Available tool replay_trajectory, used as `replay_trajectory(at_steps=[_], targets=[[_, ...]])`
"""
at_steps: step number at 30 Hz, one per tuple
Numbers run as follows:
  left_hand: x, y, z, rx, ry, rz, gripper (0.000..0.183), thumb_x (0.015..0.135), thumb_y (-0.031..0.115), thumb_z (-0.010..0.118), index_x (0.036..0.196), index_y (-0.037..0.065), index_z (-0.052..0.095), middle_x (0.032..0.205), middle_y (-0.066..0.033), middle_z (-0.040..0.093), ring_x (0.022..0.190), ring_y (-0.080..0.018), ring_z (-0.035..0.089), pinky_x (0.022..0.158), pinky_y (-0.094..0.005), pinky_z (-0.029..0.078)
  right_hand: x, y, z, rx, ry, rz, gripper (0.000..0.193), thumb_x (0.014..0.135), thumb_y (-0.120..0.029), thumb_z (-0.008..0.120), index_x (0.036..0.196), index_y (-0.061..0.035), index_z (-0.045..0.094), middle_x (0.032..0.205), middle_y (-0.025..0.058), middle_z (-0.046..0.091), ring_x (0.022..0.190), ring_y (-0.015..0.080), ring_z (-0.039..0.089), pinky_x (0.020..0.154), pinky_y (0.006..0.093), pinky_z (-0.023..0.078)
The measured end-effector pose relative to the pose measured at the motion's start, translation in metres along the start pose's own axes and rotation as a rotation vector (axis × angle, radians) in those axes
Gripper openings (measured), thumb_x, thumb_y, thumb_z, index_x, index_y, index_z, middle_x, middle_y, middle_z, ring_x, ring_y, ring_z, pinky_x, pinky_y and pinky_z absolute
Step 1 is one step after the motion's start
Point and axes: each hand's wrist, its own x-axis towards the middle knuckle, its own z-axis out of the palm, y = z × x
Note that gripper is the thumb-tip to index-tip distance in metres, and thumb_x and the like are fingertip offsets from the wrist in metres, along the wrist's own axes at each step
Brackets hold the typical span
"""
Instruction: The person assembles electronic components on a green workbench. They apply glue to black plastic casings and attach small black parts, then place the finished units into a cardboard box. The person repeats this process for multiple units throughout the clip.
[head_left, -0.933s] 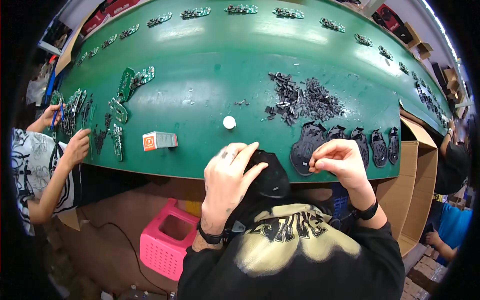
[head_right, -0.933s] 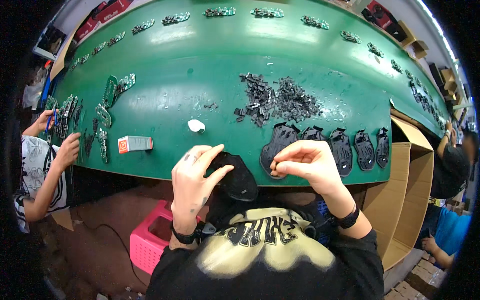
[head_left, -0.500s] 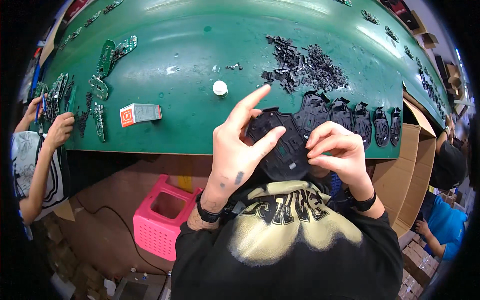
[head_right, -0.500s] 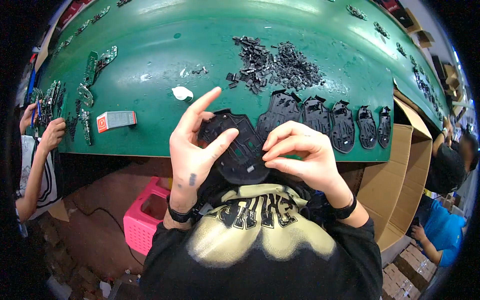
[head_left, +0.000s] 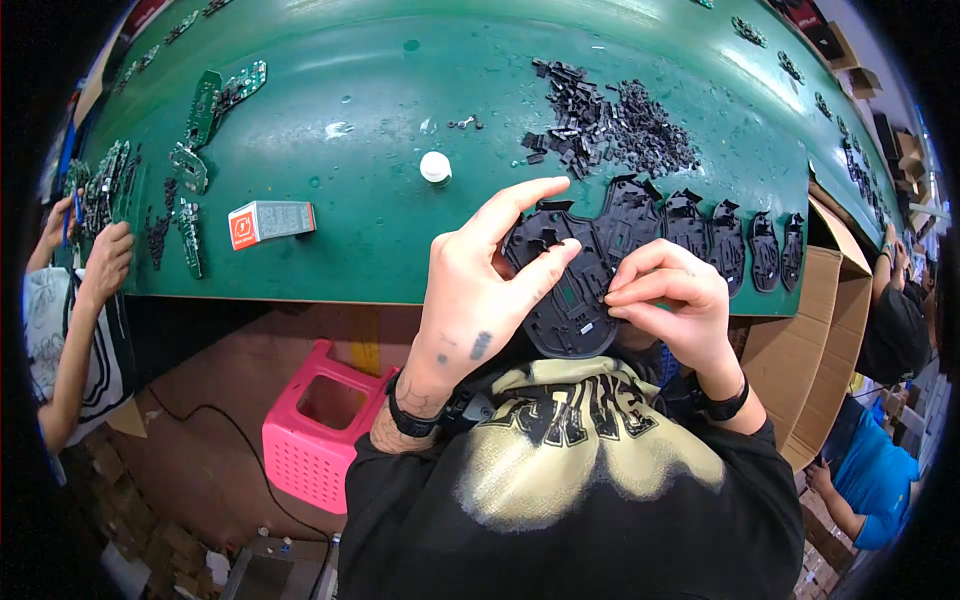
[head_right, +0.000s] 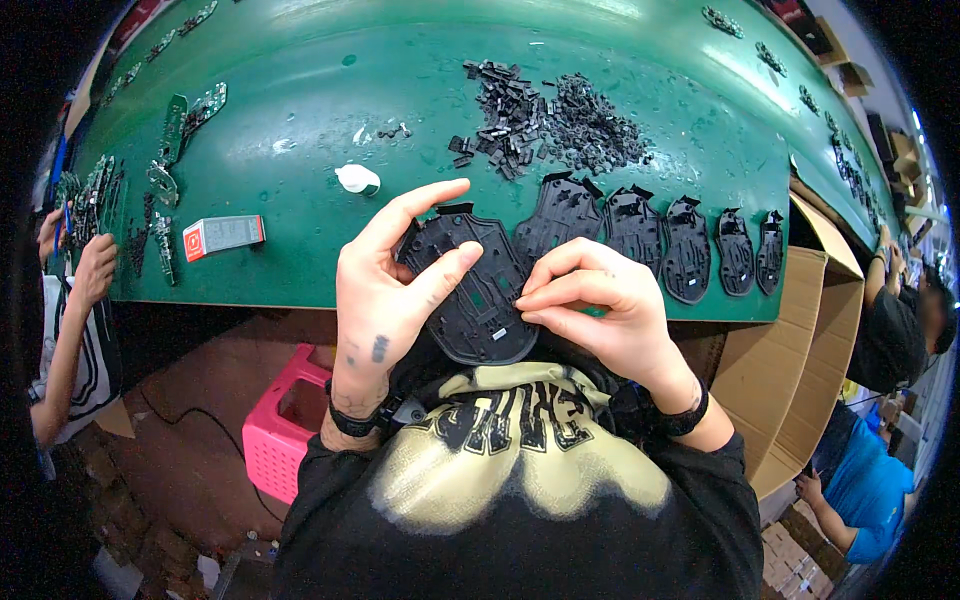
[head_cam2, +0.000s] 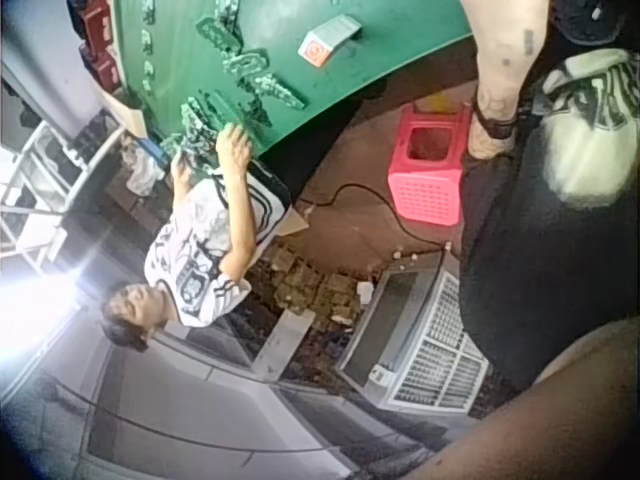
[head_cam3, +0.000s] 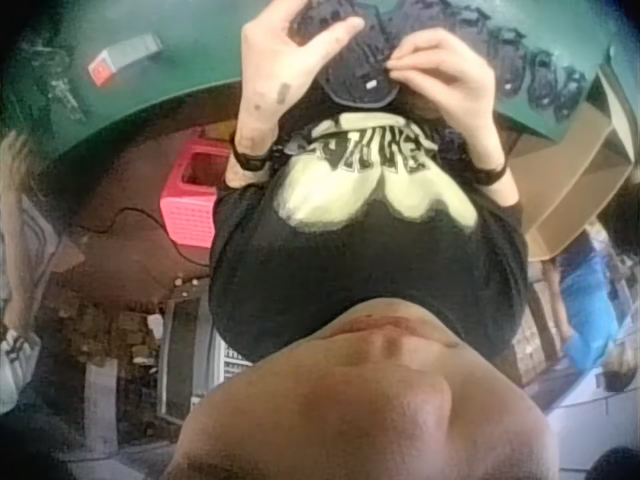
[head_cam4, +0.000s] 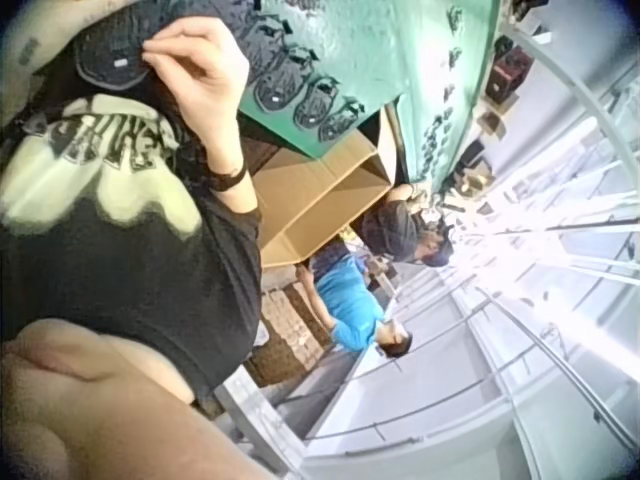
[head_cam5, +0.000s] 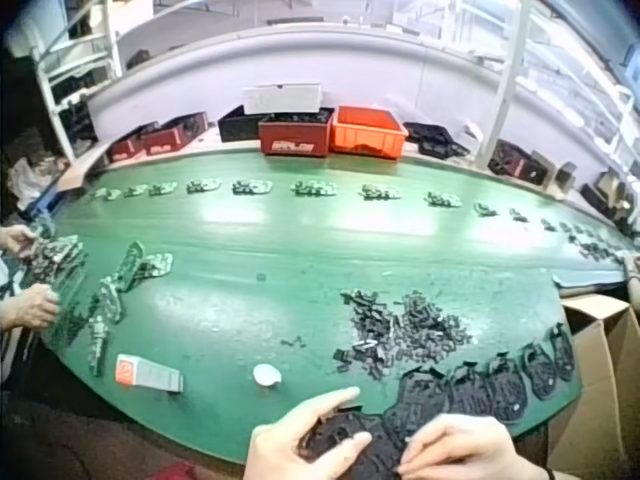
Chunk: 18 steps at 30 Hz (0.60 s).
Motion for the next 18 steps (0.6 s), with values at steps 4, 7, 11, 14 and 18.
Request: replay_trajectory(at_steps=[4, 7, 11, 14, 18], targets=[[0.001, -0.003, 0.001, 0.004, -0.011, 0.023, 0.044, 0.080, -0.004, 0.071, 0.123, -0.001, 0.060, 0.114, -0.0040, 0.062, 0.096, -0.0066, 0.058, 0.081, -0.0203, 0.048, 0.000, 0.000, -0.001, -0.051, -0.005, -0.007, 0.016, 0.072, 0.004, 0.075, 0.086, -0.0047, 0.071, 0.088, 0.0058, 0.065, 0.080, 0.0162, 0.065, 0.069, 0.0268, 0.054], [0.001, -0.003, 0.002, -0.013, -0.015, 0.008, 0.044, 0.080, -0.005, 0.071, 0.123, -0.001, 0.060, 0.114, -0.0042, 0.062, 0.096, -0.0063, 0.058, 0.081, -0.0200, 0.048, 0.001, -0.003, -0.001, -0.131, -0.028, -0.021, 0.016, 0.073, 0.004, 0.074, 0.085, -0.0037, 0.069, 0.089, 0.0056, 0.064, 0.080, 0.0164, 0.065, 0.069, 0.0267, 0.054], [-0.002, -0.003, 0.003, -0.063, -0.030, -0.041, 0.044, 0.080, -0.006, 0.070, 0.123, -0.002, 0.059, 0.115, -0.0042, 0.061, 0.096, -0.0060, 0.058, 0.082, -0.0200, 0.048, 0.003, -0.016, -0.002, -0.085, -0.084, 0.097, 0.015, 0.074, 0.006, 0.072, 0.084, -0.0011, 0.064, 0.092, 0.0061, 0.061, 0.080, 0.0163, 0.064, 0.068, 0.0271, 0.055], [-0.005, -0.009, 0.004, -0.088, -0.025, -0.024, 0.043, 0.081, -0.007, 0.069, 0.123, -0.003, 0.059, 0.116, -0.0044, 0.061, 0.096, -0.0062, 0.058, 0.083, -0.0205, 0.048, 0.009, -0.020, -0.003, -0.116, -0.187, 0.129, 0.013, 0.077, 0.005, 0.069, 0.084, 0.0004, 0.059, 0.091, 0.0069, 0.057, 0.077, 0.0157, 0.063, 0.066, 0.0272, 0.055], [-0.009, -0.016, 0.000, -0.143, -0.033, -0.016, 0.043, 0.081, -0.007, 0.068, 0.123, -0.003, 0.058, 0.116, -0.0046, 0.060, 0.098, -0.0073, 0.058, 0.084, -0.0222, 0.048, 0.024, -0.025, -0.004, -0.100, -0.307, 0.218, 0.017, 0.076, 0.000, 0.072, 0.085, -0.0008, 0.057, 0.086, 0.0066, 0.056, 0.073, 0.0157, 0.062, 0.063, 0.0269, 0.054]])
